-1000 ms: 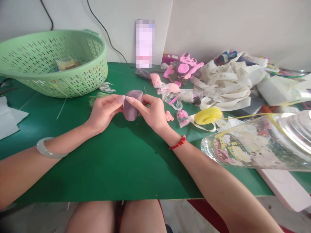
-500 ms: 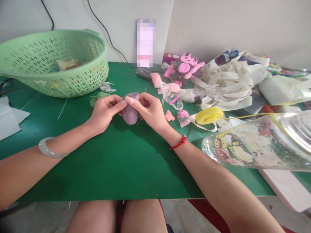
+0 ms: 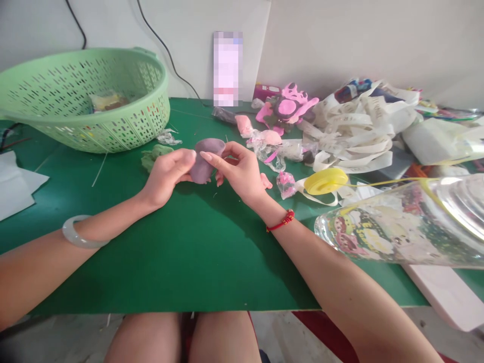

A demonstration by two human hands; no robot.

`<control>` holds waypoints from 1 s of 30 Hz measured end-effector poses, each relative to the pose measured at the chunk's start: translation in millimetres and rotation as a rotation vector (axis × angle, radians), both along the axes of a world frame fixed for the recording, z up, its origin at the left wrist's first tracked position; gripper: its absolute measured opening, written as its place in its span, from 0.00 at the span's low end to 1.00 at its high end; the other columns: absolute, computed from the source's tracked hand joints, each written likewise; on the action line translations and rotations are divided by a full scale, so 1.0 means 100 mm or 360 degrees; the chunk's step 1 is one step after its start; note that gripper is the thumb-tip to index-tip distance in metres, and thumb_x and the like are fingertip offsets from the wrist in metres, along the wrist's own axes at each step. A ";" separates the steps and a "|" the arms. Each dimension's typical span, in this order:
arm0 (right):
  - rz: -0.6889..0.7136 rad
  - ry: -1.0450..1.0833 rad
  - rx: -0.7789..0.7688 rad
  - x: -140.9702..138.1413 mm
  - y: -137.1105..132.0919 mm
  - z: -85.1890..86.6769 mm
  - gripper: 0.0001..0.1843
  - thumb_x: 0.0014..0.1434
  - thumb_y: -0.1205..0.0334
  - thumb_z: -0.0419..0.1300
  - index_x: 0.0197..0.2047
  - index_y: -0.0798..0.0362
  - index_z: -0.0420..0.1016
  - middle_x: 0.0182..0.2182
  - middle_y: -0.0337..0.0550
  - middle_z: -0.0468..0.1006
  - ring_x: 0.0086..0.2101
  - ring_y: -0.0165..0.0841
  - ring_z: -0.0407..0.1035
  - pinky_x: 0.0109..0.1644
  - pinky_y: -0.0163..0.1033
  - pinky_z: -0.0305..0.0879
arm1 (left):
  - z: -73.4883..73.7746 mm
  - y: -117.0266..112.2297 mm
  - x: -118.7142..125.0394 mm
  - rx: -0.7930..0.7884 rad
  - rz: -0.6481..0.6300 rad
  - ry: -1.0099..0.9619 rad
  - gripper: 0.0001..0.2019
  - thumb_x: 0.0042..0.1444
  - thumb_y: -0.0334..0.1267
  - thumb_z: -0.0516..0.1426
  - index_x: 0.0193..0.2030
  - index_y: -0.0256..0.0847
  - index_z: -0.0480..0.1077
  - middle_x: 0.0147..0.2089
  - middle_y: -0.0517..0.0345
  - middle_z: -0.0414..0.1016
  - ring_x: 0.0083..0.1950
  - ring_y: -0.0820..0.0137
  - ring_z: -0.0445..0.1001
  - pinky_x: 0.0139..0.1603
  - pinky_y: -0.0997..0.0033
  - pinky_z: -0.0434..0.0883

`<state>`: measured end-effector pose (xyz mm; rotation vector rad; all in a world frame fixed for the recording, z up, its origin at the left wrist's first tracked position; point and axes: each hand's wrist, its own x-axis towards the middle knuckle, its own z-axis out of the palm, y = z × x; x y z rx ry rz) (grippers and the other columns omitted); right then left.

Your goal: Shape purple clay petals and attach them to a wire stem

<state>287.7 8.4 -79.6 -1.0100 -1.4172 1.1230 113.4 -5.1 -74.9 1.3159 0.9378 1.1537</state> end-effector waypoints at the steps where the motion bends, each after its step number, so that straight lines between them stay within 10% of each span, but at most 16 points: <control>1: -0.0008 0.0005 -0.0002 -0.01 0.00 0.00 0.30 0.45 0.32 0.74 0.31 0.49 0.70 0.24 0.35 0.74 0.21 0.28 0.67 0.22 0.37 0.67 | 0.00 -0.02 0.01 0.0016 -0.0032 0.0019 0.26 0.49 0.61 0.69 0.40 0.39 0.78 0.37 0.53 0.83 0.42 0.59 0.84 0.40 0.63 0.81; 12: 0.0006 -0.0076 -0.0035 0.02 0.03 -0.03 0.30 0.48 0.32 0.72 0.33 0.48 0.70 0.24 0.35 0.71 0.23 0.29 0.69 0.24 0.37 0.68 | 0.00 -0.03 -0.01 0.0007 -0.0069 0.0106 0.27 0.46 0.58 0.72 0.42 0.38 0.77 0.39 0.49 0.84 0.39 0.56 0.85 0.39 0.58 0.83; 19: 0.0022 -0.0018 0.0054 0.02 0.01 0.00 0.34 0.50 0.34 0.72 0.54 0.42 0.75 0.36 0.38 0.78 0.25 0.28 0.70 0.25 0.36 0.70 | 0.00 -0.03 -0.01 0.0105 -0.0023 0.0157 0.24 0.50 0.61 0.69 0.33 0.40 0.72 0.32 0.55 0.81 0.34 0.61 0.83 0.32 0.64 0.81; 30: 0.0027 -0.0023 0.0089 0.04 0.05 -0.08 0.27 0.49 0.37 0.74 0.42 0.50 0.80 0.29 0.37 0.78 0.24 0.28 0.69 0.25 0.36 0.68 | 0.00 -0.04 -0.01 0.0014 -0.0004 0.0065 0.23 0.50 0.59 0.70 0.36 0.41 0.72 0.31 0.57 0.81 0.29 0.63 0.82 0.31 0.63 0.82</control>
